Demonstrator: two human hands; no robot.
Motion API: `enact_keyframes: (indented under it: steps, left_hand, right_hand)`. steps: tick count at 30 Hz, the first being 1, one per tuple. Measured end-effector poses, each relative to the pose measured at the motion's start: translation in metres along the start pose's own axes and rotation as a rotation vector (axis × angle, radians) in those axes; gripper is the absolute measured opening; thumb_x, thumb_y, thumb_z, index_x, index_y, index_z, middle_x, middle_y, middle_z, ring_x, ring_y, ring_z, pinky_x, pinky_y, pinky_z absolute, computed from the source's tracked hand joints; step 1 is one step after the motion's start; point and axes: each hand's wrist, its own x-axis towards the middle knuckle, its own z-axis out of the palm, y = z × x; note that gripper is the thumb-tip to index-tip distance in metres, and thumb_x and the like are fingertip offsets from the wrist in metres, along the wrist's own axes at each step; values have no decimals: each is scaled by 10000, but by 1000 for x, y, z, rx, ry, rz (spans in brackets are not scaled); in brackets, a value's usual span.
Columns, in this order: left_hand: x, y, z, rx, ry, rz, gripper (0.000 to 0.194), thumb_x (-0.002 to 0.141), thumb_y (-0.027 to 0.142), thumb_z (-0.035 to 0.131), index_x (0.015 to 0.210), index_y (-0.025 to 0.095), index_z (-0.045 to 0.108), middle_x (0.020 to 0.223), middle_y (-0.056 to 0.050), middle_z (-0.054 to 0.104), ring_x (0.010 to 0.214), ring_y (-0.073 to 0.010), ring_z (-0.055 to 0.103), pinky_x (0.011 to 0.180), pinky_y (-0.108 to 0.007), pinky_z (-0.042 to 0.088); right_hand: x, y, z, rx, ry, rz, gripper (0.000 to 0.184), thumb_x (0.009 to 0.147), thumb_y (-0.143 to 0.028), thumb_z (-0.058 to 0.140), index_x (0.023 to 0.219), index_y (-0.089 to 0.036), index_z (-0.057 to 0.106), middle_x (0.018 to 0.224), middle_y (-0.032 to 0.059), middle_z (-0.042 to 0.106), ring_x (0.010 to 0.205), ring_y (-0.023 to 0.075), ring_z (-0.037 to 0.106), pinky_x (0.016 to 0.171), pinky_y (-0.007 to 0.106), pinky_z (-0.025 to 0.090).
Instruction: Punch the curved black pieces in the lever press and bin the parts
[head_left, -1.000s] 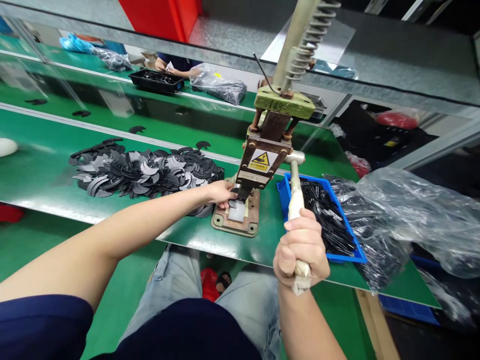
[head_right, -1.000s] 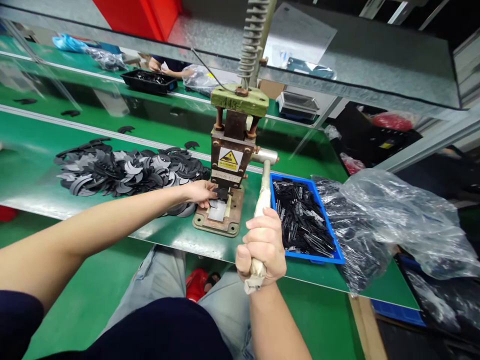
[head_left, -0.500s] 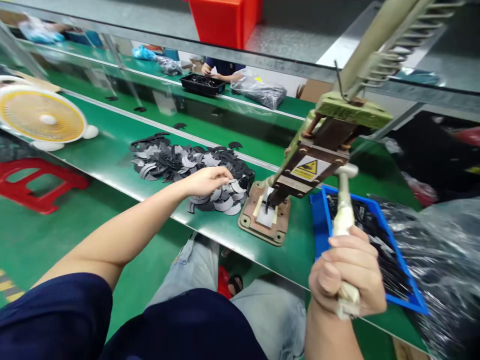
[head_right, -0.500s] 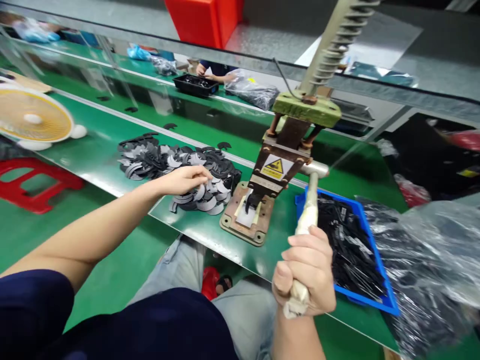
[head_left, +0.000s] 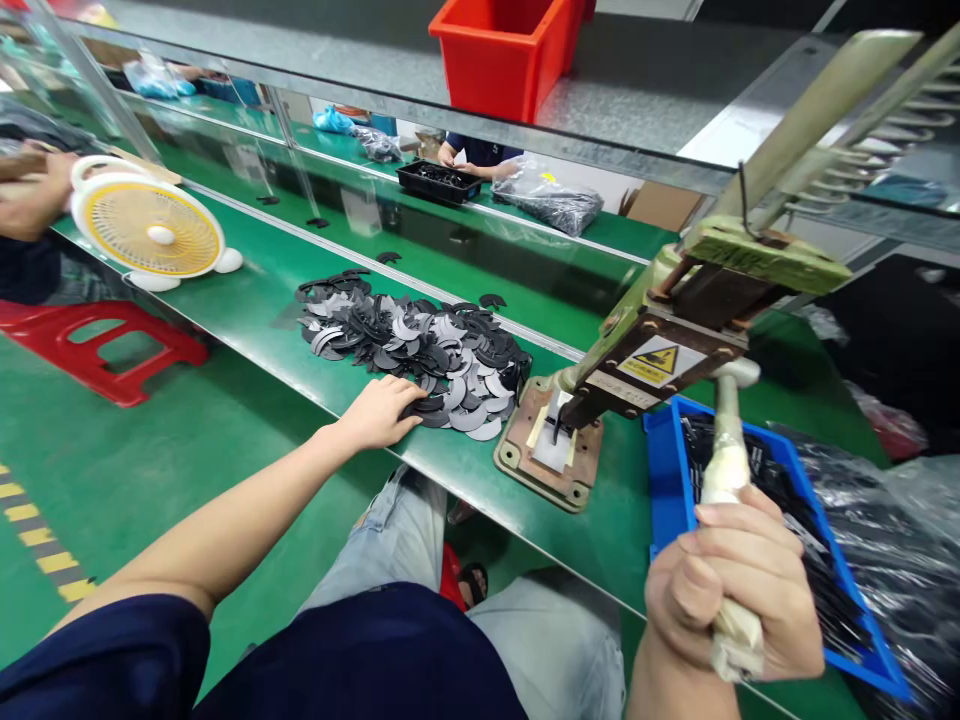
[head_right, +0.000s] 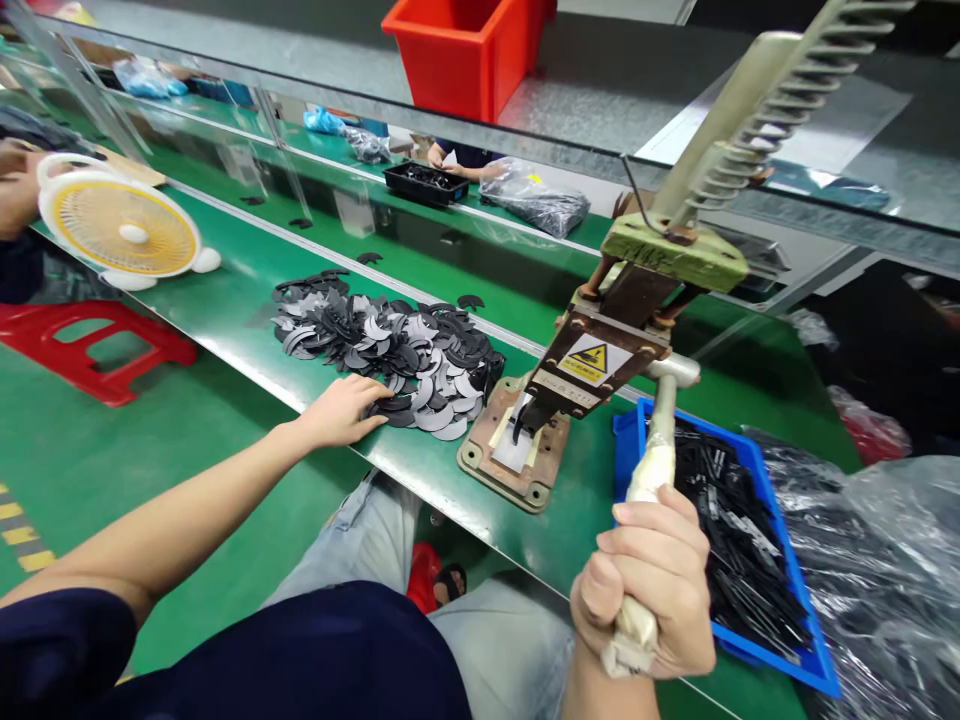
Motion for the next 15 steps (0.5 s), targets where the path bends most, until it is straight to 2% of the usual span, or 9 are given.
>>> enact_keyframes:
  steps: [3,6,9,12,13,15]
  left_hand:
    - [10,2,-3,44,-33,60,395,985,373,573,1336,246,703,1208,-142,725,1142,-338,615,979,-479,470]
    - [15,0,-7,-4,-25,91,358,1005,319,520,1279,257,742,1131,-141,737,1097,-316,627,971,-467,473]
    - [19,1,-11,-129,90,93,337,1019,315,492,1222,233,749,1173,-141,714,1111,-290,637,1010,-444,489]
    - [28,16,-13,-375,221,-31,277,997,352,553,1178,209,706,1113,-107,702,1049,-250,665,967,-394,536]
    - [34,24,-12,-512,218,-110,254,976,360,592,1157,205,680,1051,-84,704,972,-226,681,905,-365,560]
    - [48,47,-9,-848,118,-247,244,931,354,665,1113,197,620,941,-38,700,808,-172,686,767,-304,580]
  right_hand:
    - [0,-1,-4,0,-32,8,407,777,-405,761,546,-244,467,538,-25,572,585,216,622,850,589,569]
    - [0,-6,-5,-13,-70,34,335,792,-356,739,583,-245,501,574,-23,588,631,226,635,887,623,561]
    - [1,-12,-5,-11,-82,48,310,798,-320,724,605,-237,496,600,-32,592,666,216,636,920,619,548]
    - [1,-14,-2,-14,-81,45,312,818,-303,705,614,-227,482,609,-35,587,680,205,630,940,608,536]
    - [1,-14,-2,-14,-74,36,318,825,-302,700,614,-223,477,607,-36,581,675,198,625,939,599,536]
    - [2,-14,0,-16,-60,24,331,833,-308,696,612,-219,466,603,-38,572,667,187,617,933,577,537]
